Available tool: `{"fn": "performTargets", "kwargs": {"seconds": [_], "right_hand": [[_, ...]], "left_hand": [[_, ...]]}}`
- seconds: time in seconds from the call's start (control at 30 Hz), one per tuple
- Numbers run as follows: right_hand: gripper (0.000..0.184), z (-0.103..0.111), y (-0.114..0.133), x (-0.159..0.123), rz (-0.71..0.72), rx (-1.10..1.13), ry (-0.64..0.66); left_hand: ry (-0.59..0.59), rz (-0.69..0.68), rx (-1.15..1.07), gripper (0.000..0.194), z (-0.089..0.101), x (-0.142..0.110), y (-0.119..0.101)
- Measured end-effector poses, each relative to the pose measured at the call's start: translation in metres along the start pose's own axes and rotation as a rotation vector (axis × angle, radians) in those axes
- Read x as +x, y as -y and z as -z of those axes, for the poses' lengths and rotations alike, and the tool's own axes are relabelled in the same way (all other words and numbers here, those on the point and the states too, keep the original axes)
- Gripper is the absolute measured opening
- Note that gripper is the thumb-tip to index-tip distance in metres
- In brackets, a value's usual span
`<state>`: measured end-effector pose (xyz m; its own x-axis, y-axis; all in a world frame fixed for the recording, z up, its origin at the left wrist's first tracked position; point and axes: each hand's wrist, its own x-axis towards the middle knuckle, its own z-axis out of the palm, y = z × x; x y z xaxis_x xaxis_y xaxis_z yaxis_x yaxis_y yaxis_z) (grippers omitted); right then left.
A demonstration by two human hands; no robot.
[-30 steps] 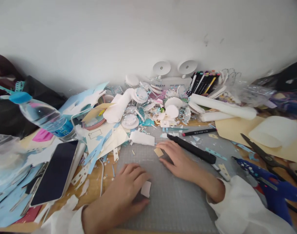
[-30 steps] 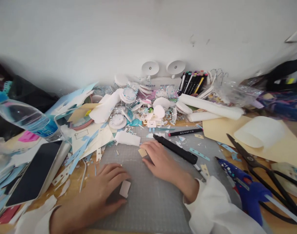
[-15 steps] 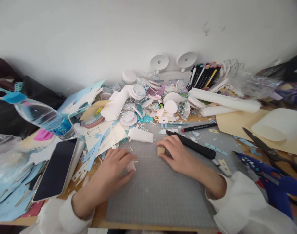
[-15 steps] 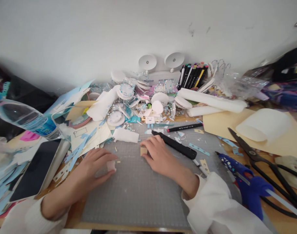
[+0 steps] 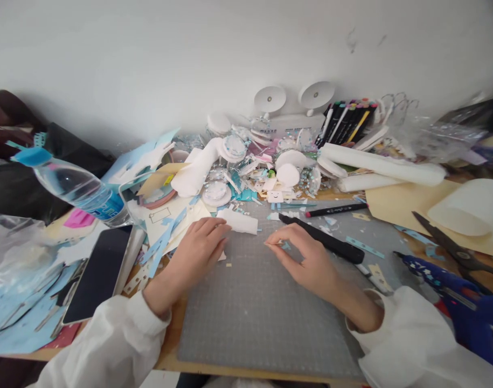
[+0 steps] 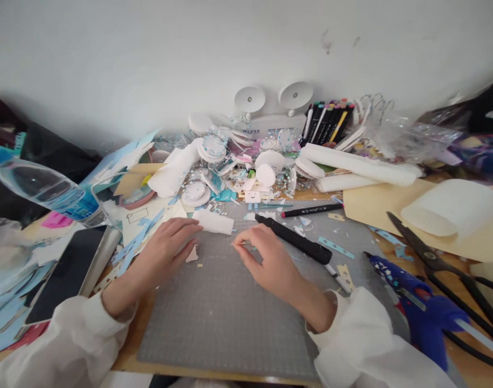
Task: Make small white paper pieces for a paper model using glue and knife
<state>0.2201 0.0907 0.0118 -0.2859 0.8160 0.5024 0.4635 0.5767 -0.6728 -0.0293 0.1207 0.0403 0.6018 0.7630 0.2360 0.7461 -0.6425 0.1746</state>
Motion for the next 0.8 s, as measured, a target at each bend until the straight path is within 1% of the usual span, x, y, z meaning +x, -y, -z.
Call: {"fn": "performTargets", "kwargs": {"seconds": [0.1,0.17,0.23,0.3,0.37,0.4,0.43,0.5,0.57,0.63,0.7,0.8], "right_hand": [[0.009,0.003,0.002,0.0,0.025,0.057,-0.08],[0.008,0.006,0.003,0.001,0.01,0.094,-0.147],[0.006,0.009,0.003,0.001,-0.032,0.147,-0.213],[0.005,0.012,0.004,0.001,-0.101,0.216,-0.254],[0.002,0.015,0.004,0.001,-0.179,0.288,-0.257],[0.004,0.016,0.004,0.001,-0.211,0.325,-0.245],[0.008,0.017,0.004,0.001,-0.233,0.36,-0.227],[0.018,0.018,0.004,0.001,-0.249,0.431,-0.182],[0.025,0.017,0.005,0.001,-0.283,0.566,-0.129],[0.028,0.016,0.008,0.001,-0.352,0.749,-0.07],[0.028,0.015,0.013,0.001,-0.412,0.9,-0.007],[0.026,0.015,0.019,0.001,-0.418,0.933,0.064]], "left_hand": [[-0.032,0.015,0.038,0.021,-0.011,0.018,0.005],[-0.073,0.039,0.031,0.019,-0.012,0.026,0.008],[-0.136,0.078,0.013,0.019,-0.006,0.028,0.008],[-0.214,0.124,-0.016,0.019,0.005,0.028,0.005],[-0.28,0.197,-0.147,0.02,0.017,0.026,-0.001],[-0.292,0.264,-0.308,0.02,0.023,0.025,-0.005],[-0.276,0.327,-0.486,0.021,0.029,0.023,-0.01],[-0.17,0.455,-0.78,0.024,0.038,0.02,-0.019],[-0.066,0.53,-0.957,0.027,0.043,0.016,-0.028],[0.007,0.551,-1.035,0.026,0.045,0.011,-0.035],[0.053,0.539,-1.043,0.025,0.045,0.006,-0.039],[0.094,0.51,-0.998,0.024,0.046,-0.001,-0.042]]}}
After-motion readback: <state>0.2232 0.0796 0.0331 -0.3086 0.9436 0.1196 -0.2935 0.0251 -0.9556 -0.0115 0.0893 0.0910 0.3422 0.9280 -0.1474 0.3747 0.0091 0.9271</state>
